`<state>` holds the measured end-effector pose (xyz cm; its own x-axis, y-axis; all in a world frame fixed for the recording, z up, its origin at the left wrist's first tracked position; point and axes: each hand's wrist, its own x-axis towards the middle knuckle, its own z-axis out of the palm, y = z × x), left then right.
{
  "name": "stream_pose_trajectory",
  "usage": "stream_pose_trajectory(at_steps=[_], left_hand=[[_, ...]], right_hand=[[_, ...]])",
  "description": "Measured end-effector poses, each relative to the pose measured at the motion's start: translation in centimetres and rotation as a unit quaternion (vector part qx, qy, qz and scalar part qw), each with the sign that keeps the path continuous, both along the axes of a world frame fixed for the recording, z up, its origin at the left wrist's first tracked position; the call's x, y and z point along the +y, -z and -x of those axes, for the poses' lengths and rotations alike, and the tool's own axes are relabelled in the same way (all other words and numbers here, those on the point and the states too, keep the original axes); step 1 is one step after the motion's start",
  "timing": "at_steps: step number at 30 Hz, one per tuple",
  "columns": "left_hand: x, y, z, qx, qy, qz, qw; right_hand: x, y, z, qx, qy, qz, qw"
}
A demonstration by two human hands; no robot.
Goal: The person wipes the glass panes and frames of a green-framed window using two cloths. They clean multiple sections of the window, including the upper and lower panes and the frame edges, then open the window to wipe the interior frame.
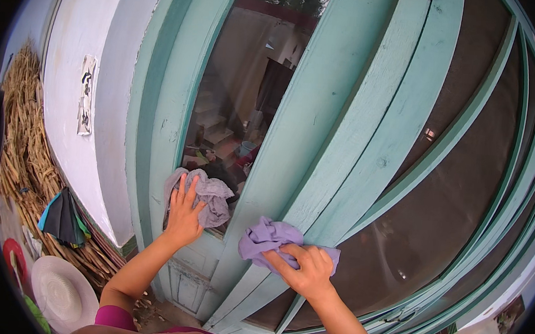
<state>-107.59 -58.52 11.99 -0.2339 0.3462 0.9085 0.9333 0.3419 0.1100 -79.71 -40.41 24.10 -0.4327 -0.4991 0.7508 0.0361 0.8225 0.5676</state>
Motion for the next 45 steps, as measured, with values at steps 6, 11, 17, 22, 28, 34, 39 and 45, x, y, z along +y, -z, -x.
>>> stream_pose_trajectory(at_steps=[6,11,17,22,28,34,39,45], left_hand=[[1.9,-13.9,0.9,0.098,0.016,-0.051,0.994],[6.3,-36.2,3.7,0.271,-0.013,-0.185,0.944],[6.6,-59.3,4.0,0.161,-0.167,-0.173,0.957],[7.0,-46.7,5.8,0.288,-0.088,-0.234,0.924],[5.5,-15.9,-1.0,0.152,0.017,-0.094,0.984],[-0.4,1.7,-0.3,0.131,0.018,0.114,0.985],[3.9,-14.3,0.3,0.179,-0.030,-0.069,0.981],[3.1,-46.3,5.8,0.360,-0.256,-0.147,0.885]], right_hand=[[1.1,1.9,0.8,0.031,-0.009,0.014,0.999],[0.8,2.2,0.6,0.035,-0.001,0.045,0.998],[0.3,2.3,0.6,0.036,-0.010,0.066,0.997],[0.3,2.7,1.0,0.038,-0.017,0.069,0.997],[1.1,3.2,1.0,0.041,-0.024,0.060,0.997],[1.0,2.5,1.3,0.035,-0.041,0.047,0.997],[1.5,3.0,1.3,0.026,-0.047,0.063,0.997],[1.0,2.8,1.5,0.013,-0.070,0.062,0.995]])
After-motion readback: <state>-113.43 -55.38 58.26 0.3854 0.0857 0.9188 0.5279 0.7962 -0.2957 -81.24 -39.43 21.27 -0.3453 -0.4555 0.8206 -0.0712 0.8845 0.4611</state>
